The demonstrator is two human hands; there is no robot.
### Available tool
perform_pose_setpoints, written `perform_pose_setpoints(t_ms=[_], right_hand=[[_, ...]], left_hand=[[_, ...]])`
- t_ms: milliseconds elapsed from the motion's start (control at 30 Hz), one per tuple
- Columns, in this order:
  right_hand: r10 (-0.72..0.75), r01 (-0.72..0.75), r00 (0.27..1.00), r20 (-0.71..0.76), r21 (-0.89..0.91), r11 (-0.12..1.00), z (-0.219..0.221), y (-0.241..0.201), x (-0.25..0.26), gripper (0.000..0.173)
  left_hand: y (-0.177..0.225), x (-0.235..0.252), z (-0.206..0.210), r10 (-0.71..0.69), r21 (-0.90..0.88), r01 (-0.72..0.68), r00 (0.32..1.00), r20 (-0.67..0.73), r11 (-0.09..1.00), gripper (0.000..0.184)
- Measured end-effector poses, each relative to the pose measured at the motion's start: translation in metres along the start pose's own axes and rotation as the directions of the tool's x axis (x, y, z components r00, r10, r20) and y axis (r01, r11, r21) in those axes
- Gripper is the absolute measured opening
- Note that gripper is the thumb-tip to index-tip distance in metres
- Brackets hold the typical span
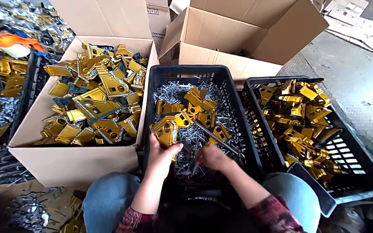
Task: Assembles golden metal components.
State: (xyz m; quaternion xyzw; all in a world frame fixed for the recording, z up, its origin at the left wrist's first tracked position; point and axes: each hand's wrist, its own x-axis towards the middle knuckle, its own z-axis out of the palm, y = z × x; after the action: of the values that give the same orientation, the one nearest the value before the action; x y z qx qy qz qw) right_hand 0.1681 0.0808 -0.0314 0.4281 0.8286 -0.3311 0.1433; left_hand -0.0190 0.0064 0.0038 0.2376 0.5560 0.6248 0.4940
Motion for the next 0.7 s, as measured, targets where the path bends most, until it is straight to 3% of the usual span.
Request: perform_pose_setpoints(t_ms=[67,167,300,367,467,533,633,700], right_hand=[[-0.055,0.074,0.981,-0.186,0.094,0.993,-0.024,0.009,-0.016,0.023],[-0.079,0.251,0.856,-0.512,0.276,0.928,-0.035,0.025,-0.033,0.017],[-0.001,0.400,0.771,-0.637,0.483,0.779,-0.027,0.018,-0.039,0.012],[0.007,0.427,0.765,-0.644,0.515,0.743,-0.023,0.012,-0.037,0.019],[-0.010,0.408,0.837,-0.548,0.610,0.680,-0.022,0.005,-0.036,0.041],[0.005,0.337,0.884,-0.468,0.642,0.689,-0.023,0.002,-0.037,0.033],[0.048,0.157,0.909,-0.414,0.449,0.880,-0.024,0.007,-0.030,0.023],[0.114,-0.043,0.959,-0.260,0.263,0.964,-0.021,0.015,-0.015,0.025]], left_hand=[[0.000,-0.002,-0.002,-0.002,0.054,0.000,0.999,0.034,0.999,0.099],[-0.007,-0.005,0.003,-0.012,0.132,-0.008,0.989,0.151,0.991,0.103],[-0.022,-0.011,0.019,0.004,0.047,-0.014,0.977,0.213,0.999,0.104],[-0.025,-0.012,0.025,0.007,-0.016,-0.004,0.984,0.178,1.000,0.102],[-0.021,-0.012,0.027,-0.115,-0.164,0.139,0.983,0.146,0.977,0.090],[-0.016,-0.013,0.028,-0.169,-0.228,0.197,0.976,0.138,0.954,0.083],[-0.016,-0.011,0.028,-0.157,-0.256,0.185,0.980,0.124,0.949,0.075],[-0.022,-0.009,0.027,-0.128,-0.227,0.149,0.986,0.104,0.962,0.079]])
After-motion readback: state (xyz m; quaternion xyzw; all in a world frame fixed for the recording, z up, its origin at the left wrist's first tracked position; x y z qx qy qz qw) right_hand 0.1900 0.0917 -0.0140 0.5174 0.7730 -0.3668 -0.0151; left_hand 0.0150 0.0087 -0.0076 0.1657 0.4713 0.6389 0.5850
